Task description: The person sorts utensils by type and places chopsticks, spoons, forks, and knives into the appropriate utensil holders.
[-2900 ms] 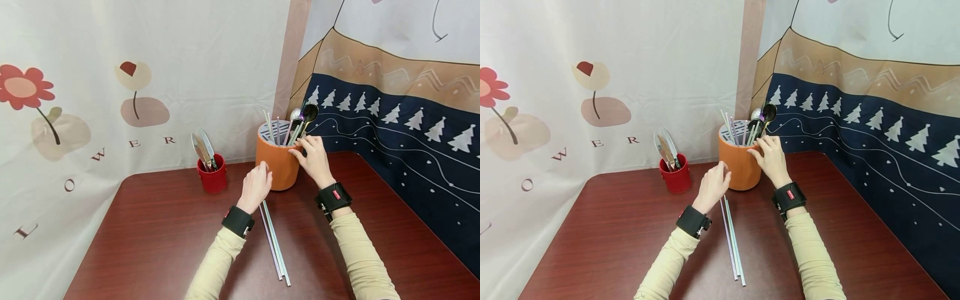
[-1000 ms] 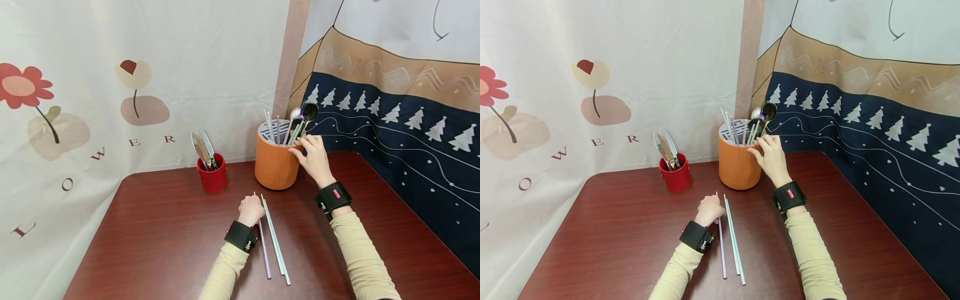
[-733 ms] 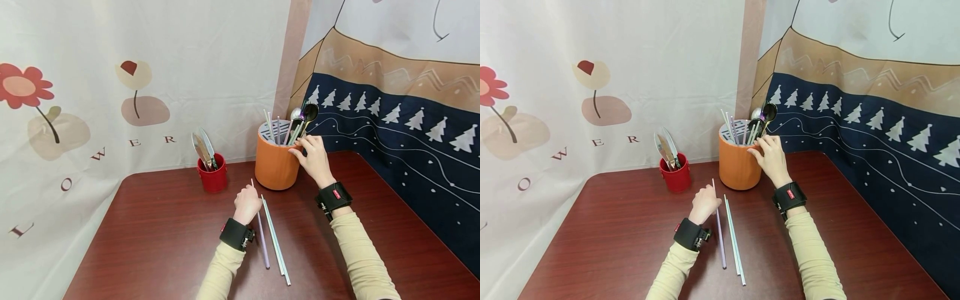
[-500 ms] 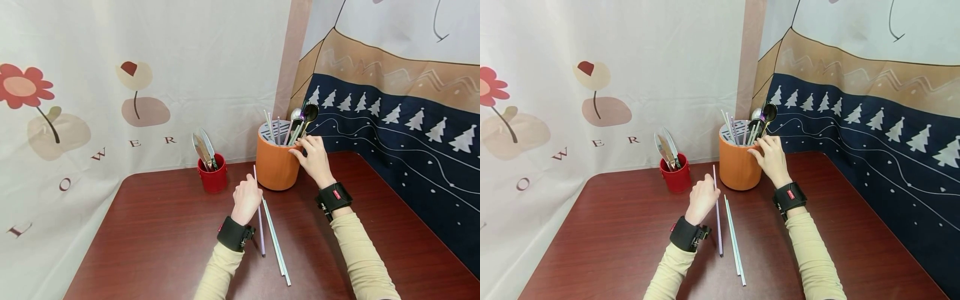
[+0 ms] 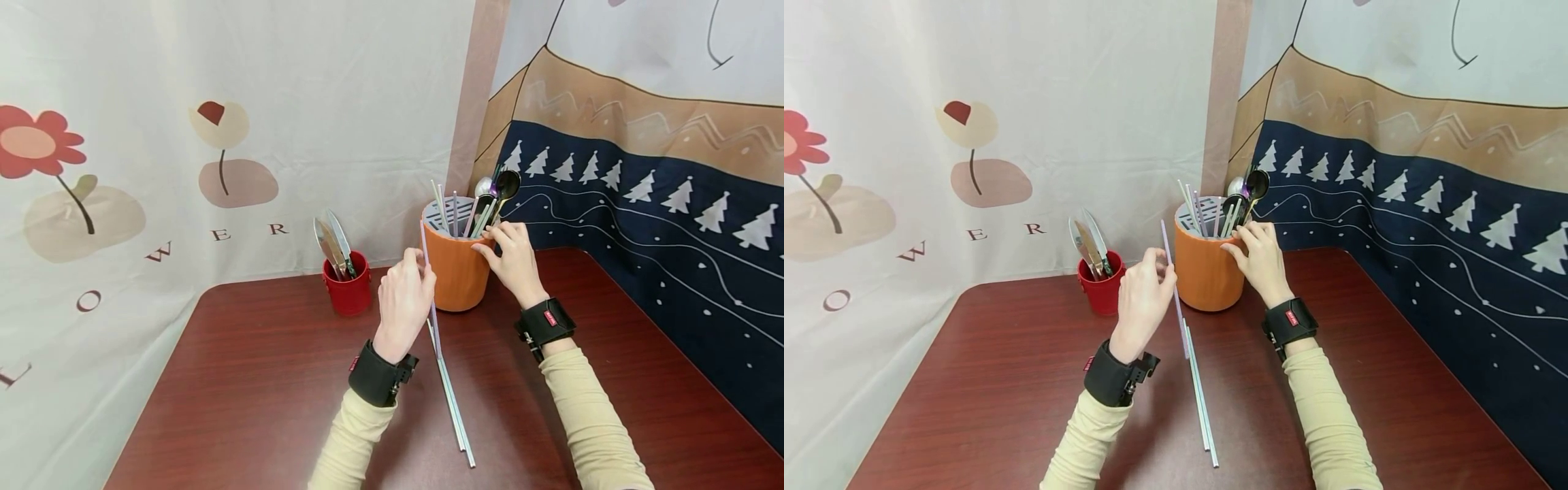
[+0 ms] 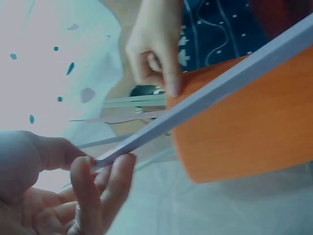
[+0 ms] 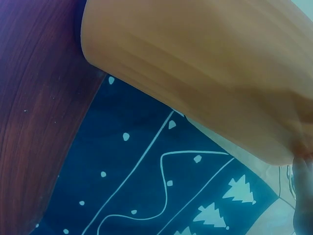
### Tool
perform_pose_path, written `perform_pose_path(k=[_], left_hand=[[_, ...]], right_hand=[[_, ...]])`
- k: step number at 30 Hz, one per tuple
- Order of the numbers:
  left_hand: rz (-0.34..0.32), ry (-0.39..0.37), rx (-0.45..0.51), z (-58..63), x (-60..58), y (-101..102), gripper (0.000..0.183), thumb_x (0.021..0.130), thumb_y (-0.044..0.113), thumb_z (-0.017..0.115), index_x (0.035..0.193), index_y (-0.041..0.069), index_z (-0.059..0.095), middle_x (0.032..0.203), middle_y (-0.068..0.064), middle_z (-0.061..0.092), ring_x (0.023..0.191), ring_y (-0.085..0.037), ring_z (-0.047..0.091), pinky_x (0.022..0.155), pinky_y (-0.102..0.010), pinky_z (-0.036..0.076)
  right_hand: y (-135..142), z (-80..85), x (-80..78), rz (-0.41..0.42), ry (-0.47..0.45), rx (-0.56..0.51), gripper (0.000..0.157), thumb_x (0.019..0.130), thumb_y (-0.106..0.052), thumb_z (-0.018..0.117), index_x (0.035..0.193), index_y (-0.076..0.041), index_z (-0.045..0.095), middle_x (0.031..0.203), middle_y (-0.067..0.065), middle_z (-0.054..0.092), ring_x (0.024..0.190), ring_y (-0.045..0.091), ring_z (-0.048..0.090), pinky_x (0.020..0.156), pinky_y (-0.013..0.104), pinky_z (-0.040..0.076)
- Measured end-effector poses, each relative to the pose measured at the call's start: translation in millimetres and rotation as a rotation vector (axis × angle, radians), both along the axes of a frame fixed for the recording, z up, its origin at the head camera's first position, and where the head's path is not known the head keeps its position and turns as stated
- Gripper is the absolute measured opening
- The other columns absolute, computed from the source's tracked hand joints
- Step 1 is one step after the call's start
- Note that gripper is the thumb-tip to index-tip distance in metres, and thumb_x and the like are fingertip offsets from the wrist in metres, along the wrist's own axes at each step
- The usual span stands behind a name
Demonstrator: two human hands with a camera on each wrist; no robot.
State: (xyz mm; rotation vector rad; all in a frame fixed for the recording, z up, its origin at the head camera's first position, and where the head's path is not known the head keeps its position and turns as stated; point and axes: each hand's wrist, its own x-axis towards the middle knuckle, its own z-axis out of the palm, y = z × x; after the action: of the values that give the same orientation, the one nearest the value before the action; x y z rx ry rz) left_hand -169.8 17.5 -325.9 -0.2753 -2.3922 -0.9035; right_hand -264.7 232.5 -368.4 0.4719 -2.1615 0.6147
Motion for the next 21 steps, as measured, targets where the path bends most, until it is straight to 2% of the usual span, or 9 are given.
perform_pose_path(k=[5,11,15,21], left_hand=[[-0.019,0.177,0.08,22.5,0.1,0.1,0.018,0.092,0.015,0.058,0.106,0.005,0.062,0.087,-0.006,0.072,0.067,-0.02,0.065,0.055,-0.031,0.052],[-0.071,0.292,0.147,46.7,-2.4,2.4,0.02,0.094,0.015,0.057,0.108,0.003,0.061,0.093,-0.008,0.072,0.076,-0.017,0.069,0.063,-0.029,0.055],[-0.096,0.363,0.172,56.1,-4.8,5.3,0.019,0.094,0.013,0.057,0.108,0.001,0.06,0.094,-0.01,0.072,0.079,-0.017,0.071,0.065,-0.028,0.056],[-0.116,0.475,0.204,61.3,-9.9,10.0,0.017,0.094,0.013,0.057,0.105,0.0,0.059,0.094,-0.011,0.073,0.079,-0.018,0.071,0.064,-0.026,0.055]], right_hand=[[0.0,0.1,0.8,-0.002,0.0,0.004,0.026,0.077,-0.019,0.077,0.09,0.001,0.066,0.098,0.017,0.062,0.096,0.035,0.047,0.08,0.044,0.044],[1.1,-0.3,0.7,0.01,0.01,0.01,0.026,0.078,-0.02,0.076,0.09,0.001,0.066,0.099,0.017,0.062,0.097,0.035,0.047,0.081,0.044,0.043],[1.6,-0.7,0.1,0.023,0.031,0.014,0.026,0.077,-0.02,0.077,0.089,0.0,0.066,0.099,0.017,0.062,0.097,0.035,0.047,0.082,0.044,0.043],[1.5,-0.8,-0.1,0.025,0.045,0.013,0.026,0.076,-0.019,0.077,0.089,0.0,0.066,0.097,0.016,0.062,0.096,0.035,0.047,0.082,0.044,0.043]])
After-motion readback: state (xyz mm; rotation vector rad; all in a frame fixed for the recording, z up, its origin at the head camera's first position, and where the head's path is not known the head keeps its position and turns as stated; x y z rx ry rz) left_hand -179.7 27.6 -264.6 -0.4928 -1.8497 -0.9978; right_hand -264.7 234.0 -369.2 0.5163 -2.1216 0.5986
